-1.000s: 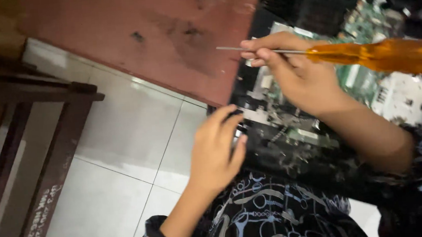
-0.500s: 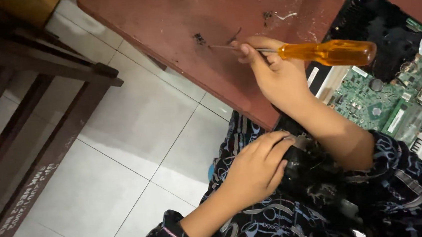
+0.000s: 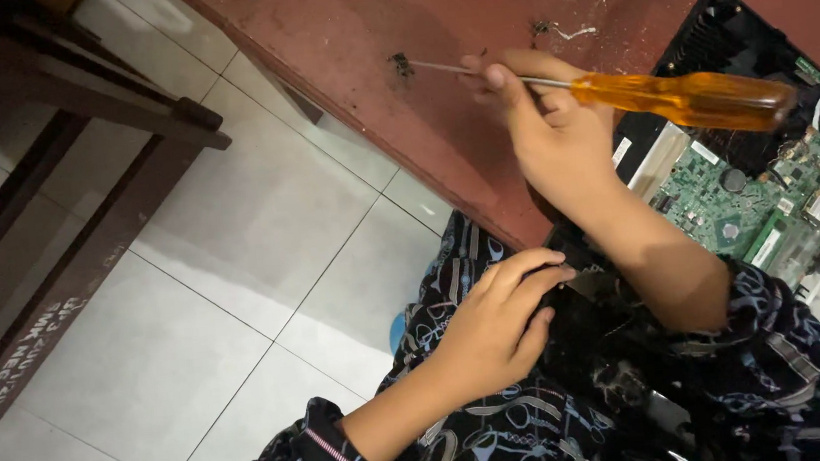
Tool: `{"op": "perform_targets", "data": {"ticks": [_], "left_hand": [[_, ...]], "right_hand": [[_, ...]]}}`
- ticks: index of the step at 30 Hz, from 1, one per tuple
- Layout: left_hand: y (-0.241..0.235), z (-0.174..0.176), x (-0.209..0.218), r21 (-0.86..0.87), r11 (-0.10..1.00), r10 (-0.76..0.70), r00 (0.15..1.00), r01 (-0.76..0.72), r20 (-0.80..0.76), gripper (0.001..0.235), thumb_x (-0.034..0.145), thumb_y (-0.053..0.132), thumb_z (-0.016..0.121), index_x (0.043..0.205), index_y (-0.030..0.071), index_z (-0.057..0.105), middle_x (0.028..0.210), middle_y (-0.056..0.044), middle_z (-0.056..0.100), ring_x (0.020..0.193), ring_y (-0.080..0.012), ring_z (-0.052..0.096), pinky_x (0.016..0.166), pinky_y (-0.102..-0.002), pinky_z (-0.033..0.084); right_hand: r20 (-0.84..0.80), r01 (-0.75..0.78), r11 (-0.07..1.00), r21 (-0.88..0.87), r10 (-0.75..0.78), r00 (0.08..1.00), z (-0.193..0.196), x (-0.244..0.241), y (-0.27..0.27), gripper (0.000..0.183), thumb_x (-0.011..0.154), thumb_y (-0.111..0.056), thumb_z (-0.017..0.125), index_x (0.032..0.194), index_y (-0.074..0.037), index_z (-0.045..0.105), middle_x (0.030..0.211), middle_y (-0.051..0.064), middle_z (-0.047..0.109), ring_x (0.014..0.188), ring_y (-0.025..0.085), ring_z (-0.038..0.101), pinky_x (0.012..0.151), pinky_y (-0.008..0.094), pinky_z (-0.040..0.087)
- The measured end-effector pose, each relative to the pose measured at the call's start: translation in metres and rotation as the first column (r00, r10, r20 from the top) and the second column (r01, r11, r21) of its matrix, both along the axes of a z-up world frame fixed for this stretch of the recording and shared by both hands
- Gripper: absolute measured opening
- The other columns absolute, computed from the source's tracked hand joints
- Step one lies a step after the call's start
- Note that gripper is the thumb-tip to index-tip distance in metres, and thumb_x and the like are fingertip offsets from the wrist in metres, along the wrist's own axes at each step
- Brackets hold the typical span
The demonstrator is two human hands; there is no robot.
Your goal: The person uses a screwdriver to remove screws from a disassembled electronic device on a table. They remove a metal bracket and continue unscrewing components from the circuit board area.
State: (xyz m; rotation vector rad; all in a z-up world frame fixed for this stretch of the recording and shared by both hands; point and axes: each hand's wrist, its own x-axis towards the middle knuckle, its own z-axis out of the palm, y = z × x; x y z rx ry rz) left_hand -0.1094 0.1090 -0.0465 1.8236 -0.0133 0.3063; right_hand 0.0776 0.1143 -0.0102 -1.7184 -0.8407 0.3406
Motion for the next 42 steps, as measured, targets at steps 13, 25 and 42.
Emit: {"op": "perform_targets", "data": {"ticks": [13,25,42], "left_hand": [[-0.002,-0.006,0.0,0.039,0.999,0.014,1.0,-0.015,0.016,0.043,0.093,0.001,0.052,0.136,0.004,0.05,0.145,-0.016,0.05,0.128,-0.0374,0.056,0.111,-0.05,0.046],[-0.003,-0.007,-0.001,0.03,1.0,-0.001,1.0,0.002,-0.026,0.041,0.096,0.004,0.053,0.136,0.006,0.049,0.147,-0.014,0.048,0.125,-0.0368,0.058,0.107,-0.052,0.047],[-0.003,-0.005,-0.001,0.037,0.999,0.006,0.999,-0.004,-0.034,0.043,0.093,0.003,0.053,0.137,0.006,0.051,0.147,-0.013,0.049,0.127,-0.0354,0.057,0.107,-0.051,0.047]], "right_hand": [[0.122,-0.094,0.995,-0.034,0.098,0.988,-0.013,0.005,0.016,0.023,0.112,-0.02,0.054,0.115,-0.001,0.066,0.116,0.011,0.076,0.098,0.018,0.075,0.092,0.026,0.058],[0.016,-0.07,0.997,0.043,0.07,0.997,-0.025,0.018,0.014,0.023,0.111,-0.014,0.053,0.117,0.006,0.065,0.117,0.016,0.073,0.103,0.023,0.074,0.095,0.031,0.062],[0.161,-0.062,0.998,-0.032,0.066,0.985,-0.019,0.013,0.013,0.023,0.112,-0.014,0.052,0.117,0.002,0.067,0.115,0.013,0.074,0.106,0.019,0.072,0.096,0.028,0.058]]}}
